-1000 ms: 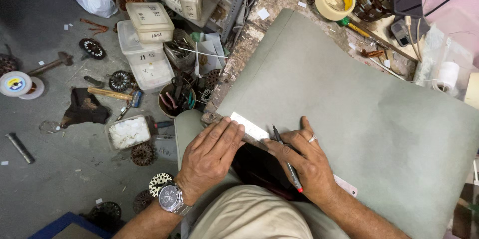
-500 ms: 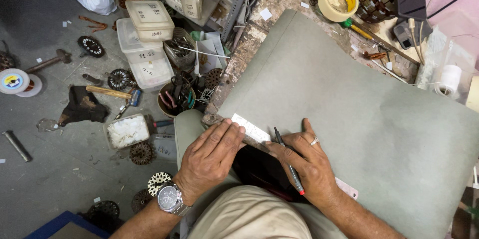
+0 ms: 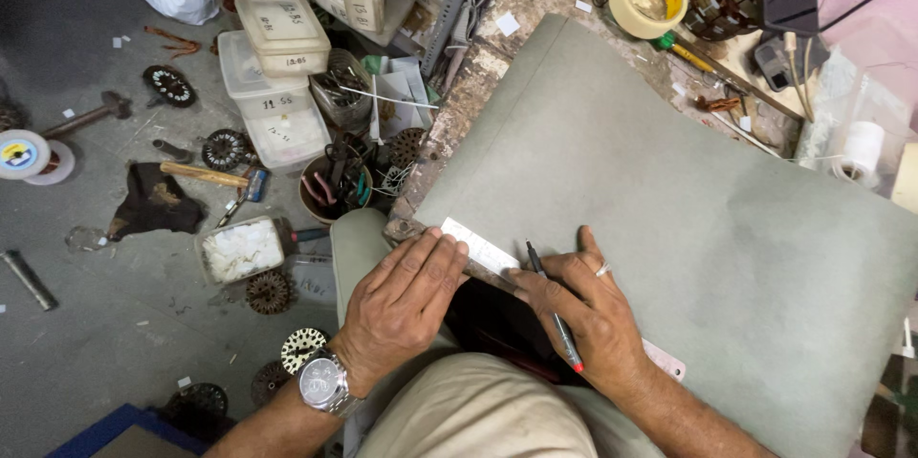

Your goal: The person measures and marks a grey flexible sheet using a ruler and a marker, then cuts along the marked lines with scissors.

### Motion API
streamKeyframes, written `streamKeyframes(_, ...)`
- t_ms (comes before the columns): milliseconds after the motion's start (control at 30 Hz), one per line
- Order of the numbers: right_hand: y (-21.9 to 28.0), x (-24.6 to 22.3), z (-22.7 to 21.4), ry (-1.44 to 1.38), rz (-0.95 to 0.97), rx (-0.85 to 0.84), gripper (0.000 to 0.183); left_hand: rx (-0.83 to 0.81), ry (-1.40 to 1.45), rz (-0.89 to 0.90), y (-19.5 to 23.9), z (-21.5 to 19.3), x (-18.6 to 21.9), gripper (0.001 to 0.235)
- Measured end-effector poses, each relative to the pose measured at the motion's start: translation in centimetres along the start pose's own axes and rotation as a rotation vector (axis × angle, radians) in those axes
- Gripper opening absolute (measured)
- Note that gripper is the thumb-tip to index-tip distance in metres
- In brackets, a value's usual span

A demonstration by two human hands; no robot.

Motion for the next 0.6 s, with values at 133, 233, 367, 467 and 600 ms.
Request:
streamKeyframes(133, -1.1, -1.0, -1.3, -0.020, -0.009, 0.016, 0.040, -0.036, -0.023, 0.041, -0.6, -0.1, -0.2, 0.034)
streamKeyframes(233, -2.0, -1.5, -1.4, -0.182, 0.073, 0.086, 0.040, -0.041, -0.021, 0.057, -0.9, -0.5, -0.3, 0.036)
streamKeyframes(367, -3.2, -0.8, 0.1, -0.632, 0.421, 0.158, 0.035, -0.035, -0.042, 0.060, -1.1, -0.8, -0.3, 0.036)
streamKeyframes(467, -3.8, 0.1, 1.1, -0.749, 0.492, 0.180, 0.030, -0.036, -0.046, 0.055, -1.1, -0.8, -0.2, 0.035)
streamKeyframes(600, -4.1, 0.8, 2.1, -0.852, 0.515, 0.207, 0.023, -0.039, -0.046, 0.052, -1.0, -0.8, -0.2, 0.035)
Point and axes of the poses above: each hand's wrist, its own y-axis away from the middle knuckle, its own z-axis out of the palm, x = y × z, the point moved 1 cm from there along -y, towards the middle knuckle, and after that the axes turned 15 degrees about -y, right-handed, at the moved point
